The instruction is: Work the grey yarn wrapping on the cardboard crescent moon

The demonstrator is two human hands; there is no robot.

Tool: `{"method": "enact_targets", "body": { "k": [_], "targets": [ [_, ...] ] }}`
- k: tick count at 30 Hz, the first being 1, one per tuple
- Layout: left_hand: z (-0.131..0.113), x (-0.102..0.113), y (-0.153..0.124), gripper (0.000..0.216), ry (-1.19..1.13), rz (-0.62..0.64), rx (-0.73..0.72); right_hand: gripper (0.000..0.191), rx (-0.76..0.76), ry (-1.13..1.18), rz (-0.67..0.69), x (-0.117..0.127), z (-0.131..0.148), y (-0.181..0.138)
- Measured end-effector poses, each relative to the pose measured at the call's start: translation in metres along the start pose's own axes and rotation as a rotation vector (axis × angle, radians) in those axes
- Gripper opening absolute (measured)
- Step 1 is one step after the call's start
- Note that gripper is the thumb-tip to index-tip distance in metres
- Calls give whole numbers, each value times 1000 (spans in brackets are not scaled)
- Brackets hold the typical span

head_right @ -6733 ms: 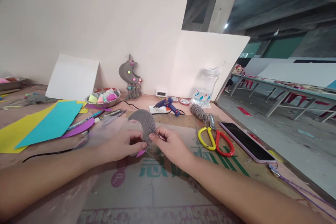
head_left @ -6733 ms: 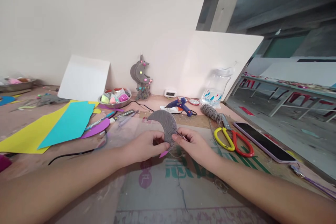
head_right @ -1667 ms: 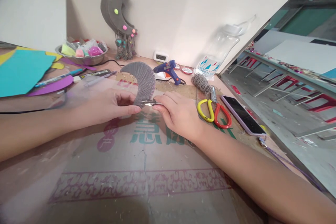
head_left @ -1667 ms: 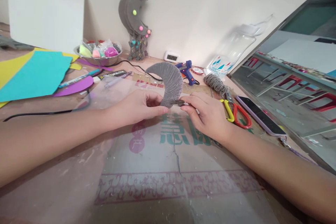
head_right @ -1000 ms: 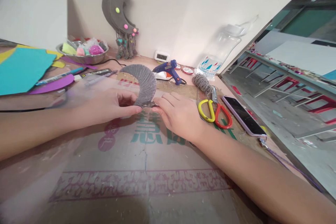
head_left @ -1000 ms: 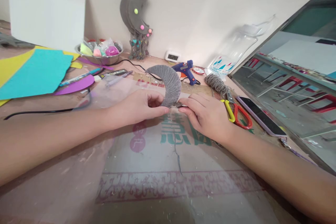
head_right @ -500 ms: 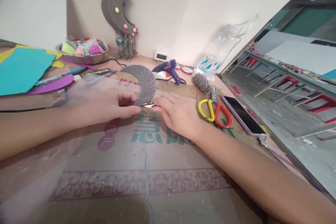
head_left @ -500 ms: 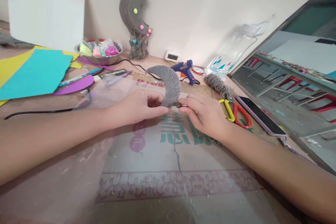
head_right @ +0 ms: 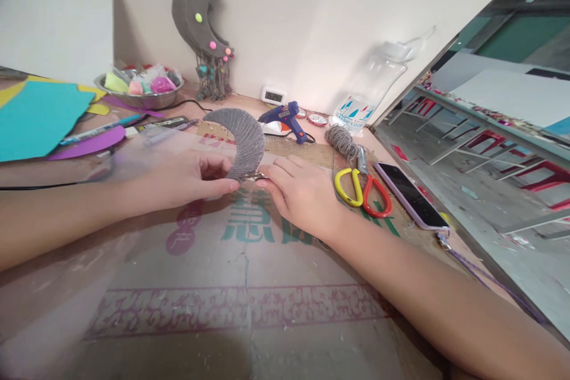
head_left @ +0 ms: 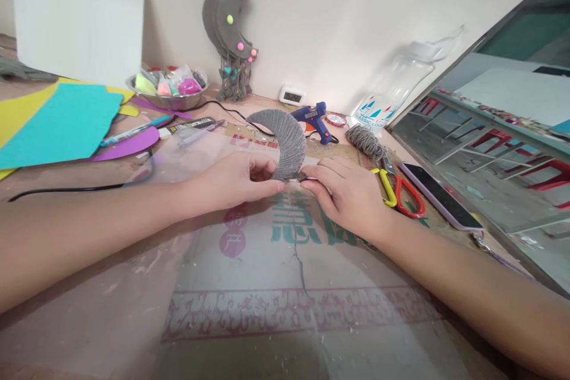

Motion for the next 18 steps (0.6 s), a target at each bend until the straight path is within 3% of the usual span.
{"method": "enact_targets", "body": {
  "k": [18],
  "targets": [
    [-1,0,-2,23,-14,35,-1,22,43,25,-4,-1,-2,0]
  ]
}}
Point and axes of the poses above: each hand's wrist, its own y-axis towards the middle knuckle, its own x-axis out of the back of the hand, z = x × y, the point moved 1 cm from there along y, towards the middle knuckle, and after that the axes turned 12 degrees about z, right-handed, at the moved point
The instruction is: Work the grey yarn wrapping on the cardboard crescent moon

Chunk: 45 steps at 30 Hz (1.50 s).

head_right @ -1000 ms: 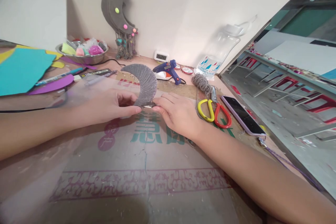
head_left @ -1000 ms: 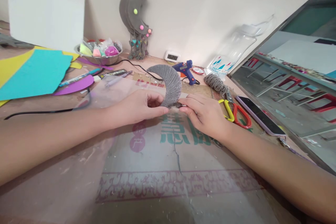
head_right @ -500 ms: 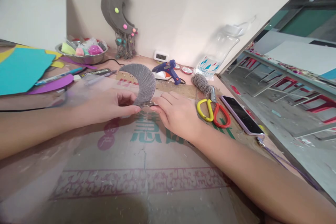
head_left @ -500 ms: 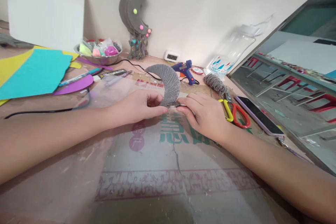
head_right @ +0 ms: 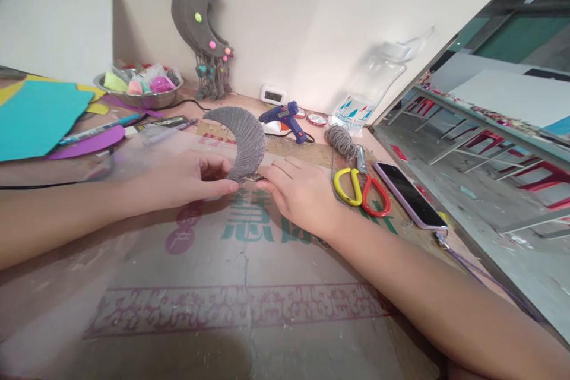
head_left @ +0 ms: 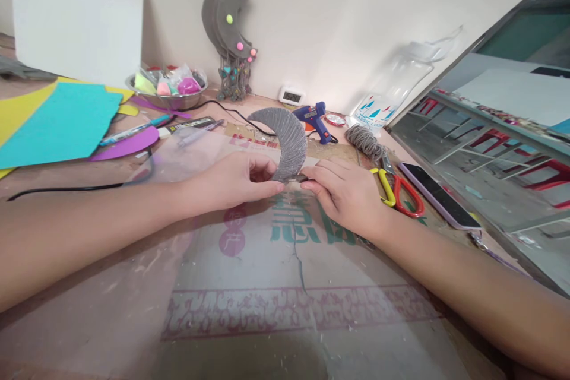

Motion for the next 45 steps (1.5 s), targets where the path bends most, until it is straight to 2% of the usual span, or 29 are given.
{"method": "enact_targets", "body": {
  "k": [10,29,35,41,45],
  "targets": [
    [-1,3,3,24,169,-60,-86,22,-33,55,-38,-3,0,-3],
    [-3,2,1,22,142,-65,-38,24,29,-87,-6,0,-1,-1],
    [-3,2,1,23,147,-62,-47,24,41,-64,-8,0,-1,-1],
    [6,1,1,23,57,-3,-5,24,59,-48,-24,0,-1,0],
    [5,2,1,22,86,-26,-21,24,54,-30,-23,-1,-1,-1]
  ]
}}
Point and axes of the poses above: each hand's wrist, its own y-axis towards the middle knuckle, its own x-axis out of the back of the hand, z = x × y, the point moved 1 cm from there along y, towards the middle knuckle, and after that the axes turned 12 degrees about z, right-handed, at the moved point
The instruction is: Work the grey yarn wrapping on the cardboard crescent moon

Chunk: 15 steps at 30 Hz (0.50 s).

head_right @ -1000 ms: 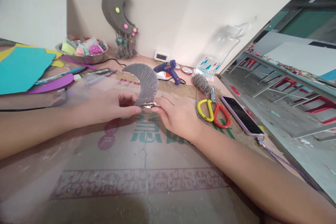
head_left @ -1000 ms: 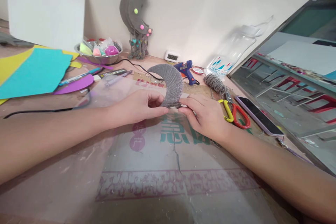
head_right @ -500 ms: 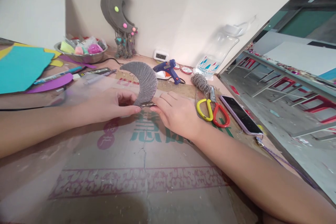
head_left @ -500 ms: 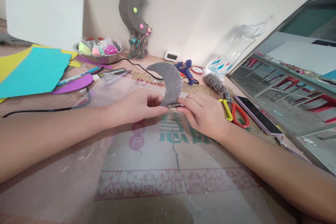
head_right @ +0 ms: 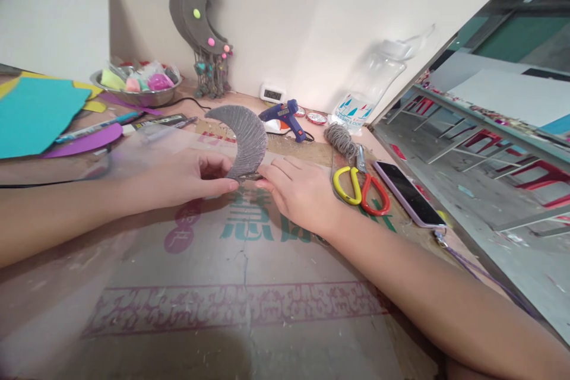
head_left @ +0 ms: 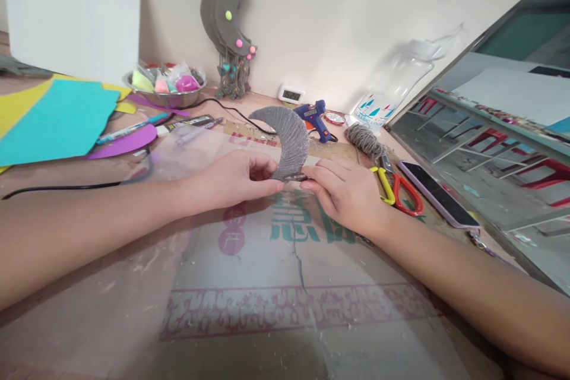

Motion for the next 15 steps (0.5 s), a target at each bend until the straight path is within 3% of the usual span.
{"method": "enact_targets", "body": {
  "k": [6,15],
  "targets": [
    [-3,1,2,21,19,-15,-28,22,-92,89,-30,-3,-1,-2],
    [-8,1,1,21,86,-34,-53,21,-78,55,-27,-2,1,0]
  ]
}}
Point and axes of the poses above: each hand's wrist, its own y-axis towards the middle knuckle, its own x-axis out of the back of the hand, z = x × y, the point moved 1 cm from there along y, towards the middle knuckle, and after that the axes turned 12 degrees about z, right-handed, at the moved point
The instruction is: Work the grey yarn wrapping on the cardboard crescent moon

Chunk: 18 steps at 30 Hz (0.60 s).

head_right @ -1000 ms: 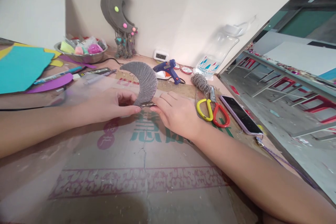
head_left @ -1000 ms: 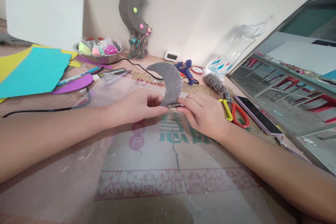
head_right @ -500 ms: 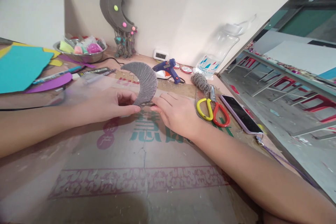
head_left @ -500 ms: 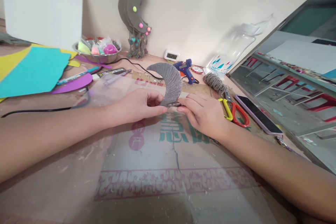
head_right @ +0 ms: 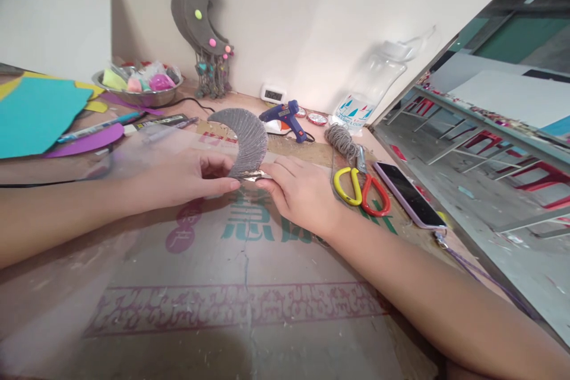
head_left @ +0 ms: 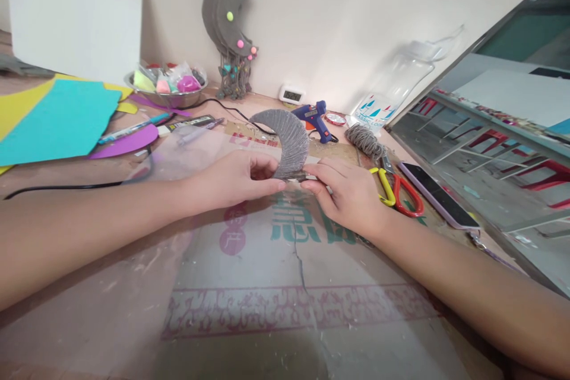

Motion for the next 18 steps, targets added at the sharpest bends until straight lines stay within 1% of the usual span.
{"method": "enact_targets", "body": {
  "k": [7,11,18],
  "targets": [
    [5,0,1,22,11,16,-13,21,4,-5,23,-1,-1,-1],
    [9,0,1,26,-12,32,-6,21,38,-40,19,0,-1,0],
    [8,1,1,27,-25,30,-2,20,61,-52,17,2,-1,1]
  ]
}}
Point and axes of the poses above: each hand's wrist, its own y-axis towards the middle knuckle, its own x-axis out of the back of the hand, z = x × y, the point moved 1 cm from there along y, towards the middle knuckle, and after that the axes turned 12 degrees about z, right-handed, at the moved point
